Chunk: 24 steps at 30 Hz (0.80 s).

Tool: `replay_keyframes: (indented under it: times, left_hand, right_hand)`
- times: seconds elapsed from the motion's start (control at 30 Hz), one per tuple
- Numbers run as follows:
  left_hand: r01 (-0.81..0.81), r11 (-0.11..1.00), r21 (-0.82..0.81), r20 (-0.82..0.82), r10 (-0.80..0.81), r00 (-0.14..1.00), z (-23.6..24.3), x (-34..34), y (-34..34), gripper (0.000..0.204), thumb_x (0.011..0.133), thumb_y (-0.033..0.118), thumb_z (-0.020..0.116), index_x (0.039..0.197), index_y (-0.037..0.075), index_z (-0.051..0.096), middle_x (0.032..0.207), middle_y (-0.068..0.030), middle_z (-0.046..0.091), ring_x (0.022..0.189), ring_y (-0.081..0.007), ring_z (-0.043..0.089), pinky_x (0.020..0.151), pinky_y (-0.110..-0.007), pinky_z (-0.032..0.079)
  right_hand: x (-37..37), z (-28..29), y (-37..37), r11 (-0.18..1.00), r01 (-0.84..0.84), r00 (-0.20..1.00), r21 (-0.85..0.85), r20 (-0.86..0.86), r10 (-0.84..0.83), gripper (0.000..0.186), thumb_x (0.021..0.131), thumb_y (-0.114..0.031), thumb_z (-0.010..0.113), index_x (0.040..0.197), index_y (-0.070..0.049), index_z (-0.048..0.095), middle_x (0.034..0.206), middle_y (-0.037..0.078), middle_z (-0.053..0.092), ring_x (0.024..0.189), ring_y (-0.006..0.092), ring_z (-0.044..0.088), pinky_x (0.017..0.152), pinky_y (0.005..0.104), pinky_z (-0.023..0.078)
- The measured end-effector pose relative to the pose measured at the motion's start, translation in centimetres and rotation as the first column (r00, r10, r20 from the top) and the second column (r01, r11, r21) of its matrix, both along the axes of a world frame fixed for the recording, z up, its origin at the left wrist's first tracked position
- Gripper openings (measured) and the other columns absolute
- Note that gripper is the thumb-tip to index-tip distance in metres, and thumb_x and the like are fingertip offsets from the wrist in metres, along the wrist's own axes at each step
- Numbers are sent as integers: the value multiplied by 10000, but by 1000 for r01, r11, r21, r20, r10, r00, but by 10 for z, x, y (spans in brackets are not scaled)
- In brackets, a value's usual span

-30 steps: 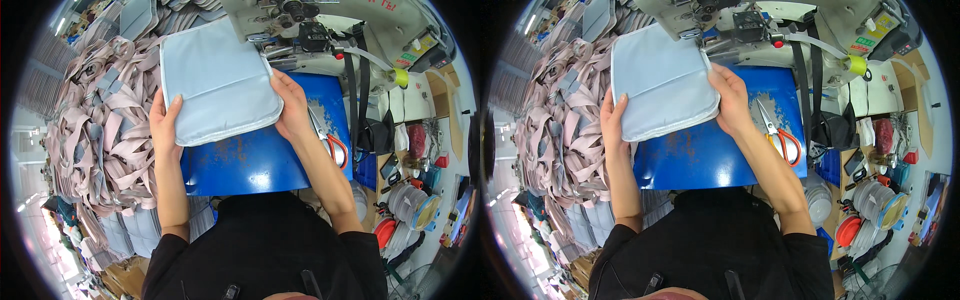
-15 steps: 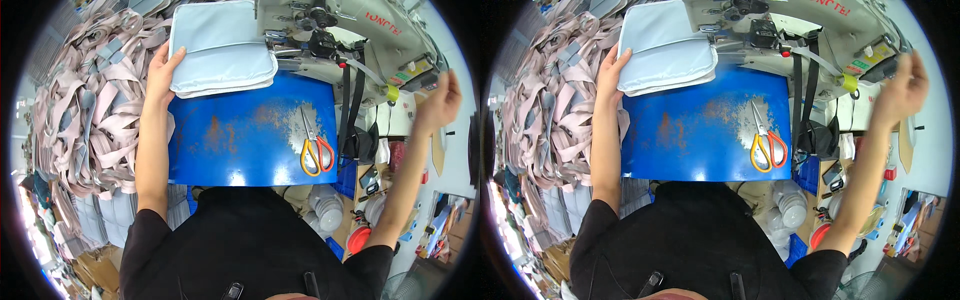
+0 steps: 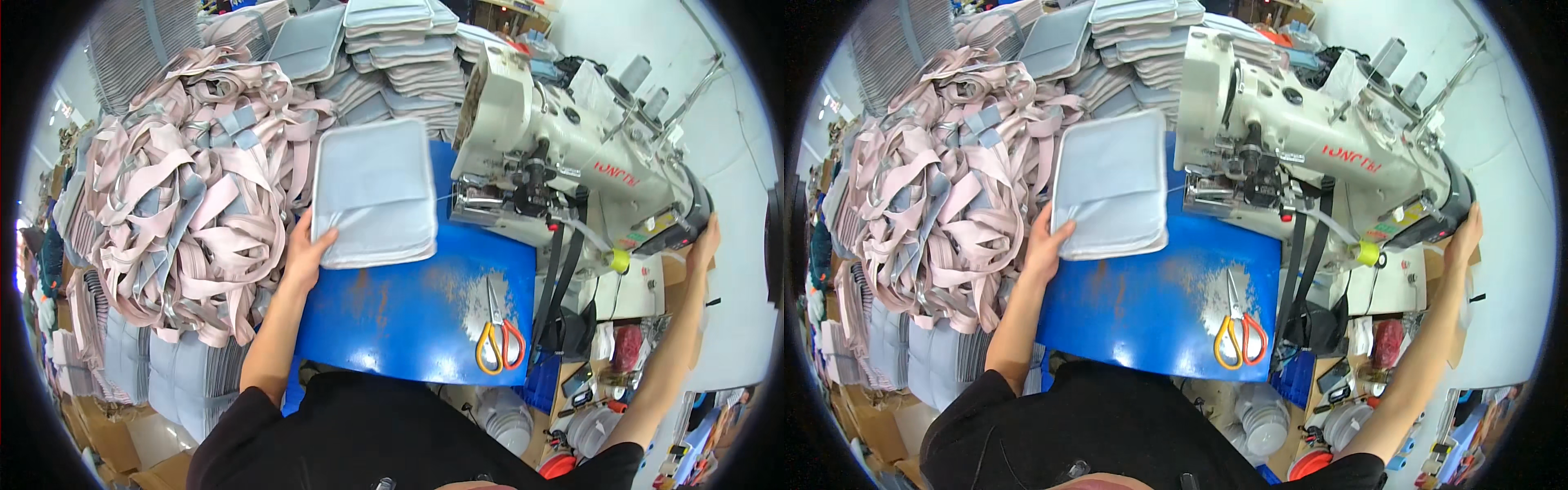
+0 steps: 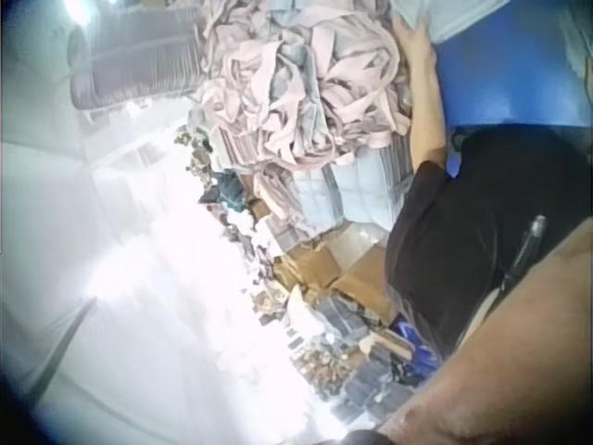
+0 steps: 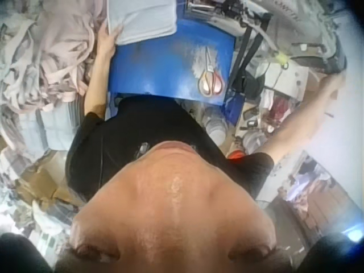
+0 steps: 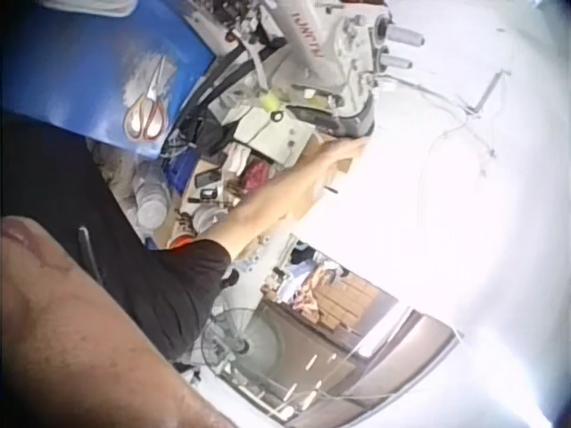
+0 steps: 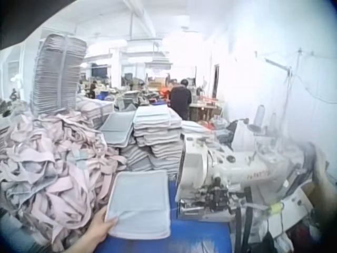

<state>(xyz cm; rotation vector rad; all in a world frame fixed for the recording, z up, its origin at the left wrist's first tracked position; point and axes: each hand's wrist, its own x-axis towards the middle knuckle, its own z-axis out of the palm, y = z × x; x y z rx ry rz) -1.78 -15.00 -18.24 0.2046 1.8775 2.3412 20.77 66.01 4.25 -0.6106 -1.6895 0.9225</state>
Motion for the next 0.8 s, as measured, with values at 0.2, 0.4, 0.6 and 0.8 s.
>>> replay_keyframes:
  times: [0.2, 0.4, 0.6, 0.8]
  left_hand:
    - [-57, 998, 2, 87, 56, 995, -42, 7, -32, 685, 927, 92, 746, 1525, -13, 430, 1433, -135, 581, 1300, -220, 557, 1125, -367, 419]
    - [-63, 993, 97, 56, 58, 997, -45, 9, -27, 707, 950, 127, 732, 1556, -9, 393, 1461, -142, 549, 1350, -219, 500, 1168, -367, 362]
    - [-106, 994, 27, 45, 104, 994, -45, 5, -29, 648, 956, 137, 732, 1511, -29, 440, 1412, -143, 591, 1298, -214, 551, 1134, -361, 404]
    - [-111, 990, 87, 101, 103, 990, -37, 11, -27, 588, 960, 108, 734, 1475, -34, 487, 1335, -140, 647, 1210, -196, 614, 1058, -333, 472]
  right_hand:
    - [12, -37, -107, 981, 181, 984, 72, -17, -180, 583, 1092, -373, 516, 1422, 107, 537, 1420, 225, 597, 1305, 290, 561, 1122, 361, 395]
    - [54, -154, -423, 805, -565, 626, 180, 728, 277, 443, 769, -148, 878, 1159, -31, 705, 993, 94, 633, 835, 211, 647, 733, 375, 537]
    - [64, -181, -454, 829, -551, 382, -99, 853, 356, 748, 696, -120, 876, 1353, 53, 565, 961, 175, 636, 817, 347, 654, 790, 413, 561]
    - [50, -158, -441, 697, -235, 89, -678, 699, 710, 852, 745, -175, 866, 1461, 81, 481, 991, 195, 711, 853, 264, 711, 759, 363, 561]
